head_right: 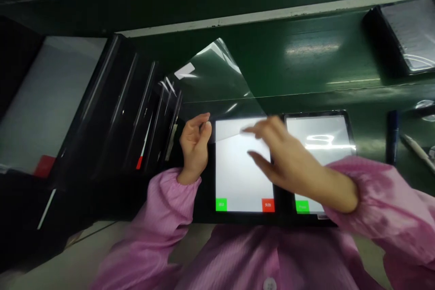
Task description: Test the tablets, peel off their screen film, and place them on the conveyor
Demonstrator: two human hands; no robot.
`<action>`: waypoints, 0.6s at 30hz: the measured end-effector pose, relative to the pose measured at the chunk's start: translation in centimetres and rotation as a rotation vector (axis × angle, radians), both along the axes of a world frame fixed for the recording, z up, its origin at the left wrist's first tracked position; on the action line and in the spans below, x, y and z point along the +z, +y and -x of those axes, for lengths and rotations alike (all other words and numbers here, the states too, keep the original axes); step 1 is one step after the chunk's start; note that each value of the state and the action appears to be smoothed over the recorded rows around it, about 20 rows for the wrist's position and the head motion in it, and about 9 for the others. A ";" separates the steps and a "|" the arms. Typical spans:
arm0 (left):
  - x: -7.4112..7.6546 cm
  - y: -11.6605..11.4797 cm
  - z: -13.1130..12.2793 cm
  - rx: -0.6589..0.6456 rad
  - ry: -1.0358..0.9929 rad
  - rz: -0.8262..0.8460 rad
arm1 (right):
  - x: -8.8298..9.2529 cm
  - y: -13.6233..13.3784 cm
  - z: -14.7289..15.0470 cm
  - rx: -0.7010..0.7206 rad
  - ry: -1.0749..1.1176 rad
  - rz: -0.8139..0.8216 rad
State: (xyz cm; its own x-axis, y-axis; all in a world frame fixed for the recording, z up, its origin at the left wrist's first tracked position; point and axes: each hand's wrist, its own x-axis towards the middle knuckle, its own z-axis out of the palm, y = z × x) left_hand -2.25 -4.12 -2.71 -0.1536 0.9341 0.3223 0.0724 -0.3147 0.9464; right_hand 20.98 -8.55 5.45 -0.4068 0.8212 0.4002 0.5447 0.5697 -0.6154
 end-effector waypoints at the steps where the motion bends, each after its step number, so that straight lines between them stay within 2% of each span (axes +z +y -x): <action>1: -0.2 0.1 -0.1 0.019 -0.013 0.001 | -0.8 -0.6 0.3 0.032 -0.119 -0.060; 3: -0.5 0.1 -0.3 0.049 -0.033 0.014 | -2.2 -0.9 1.0 0.016 -0.310 -0.125; 6: -0.7 -0.1 -0.3 0.062 -0.051 0.036 | -3.4 0.2 2.0 -0.081 -0.434 -0.138; 10: -0.9 -0.3 -0.1 0.067 -0.068 0.022 | -3.5 1.2 1.5 -0.076 -0.505 -0.034; 15: -1.1 -0.2 0.0 0.034 -0.077 -0.018 | -3.3 -0.2 -1.9 -0.099 -0.502 0.151; 18: -1.1 -0.1 0.0 0.009 -0.041 -0.023 | -3.2 -0.7 -2.2 -0.148 -0.533 0.184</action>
State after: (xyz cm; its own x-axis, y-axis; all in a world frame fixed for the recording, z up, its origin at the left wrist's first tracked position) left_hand -2.30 -4.26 -3.77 -0.1754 0.9250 0.3372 0.0363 -0.3362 0.9411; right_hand 23.14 -9.21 2.28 -0.3886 0.9212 0.0175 0.8719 0.3738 -0.3163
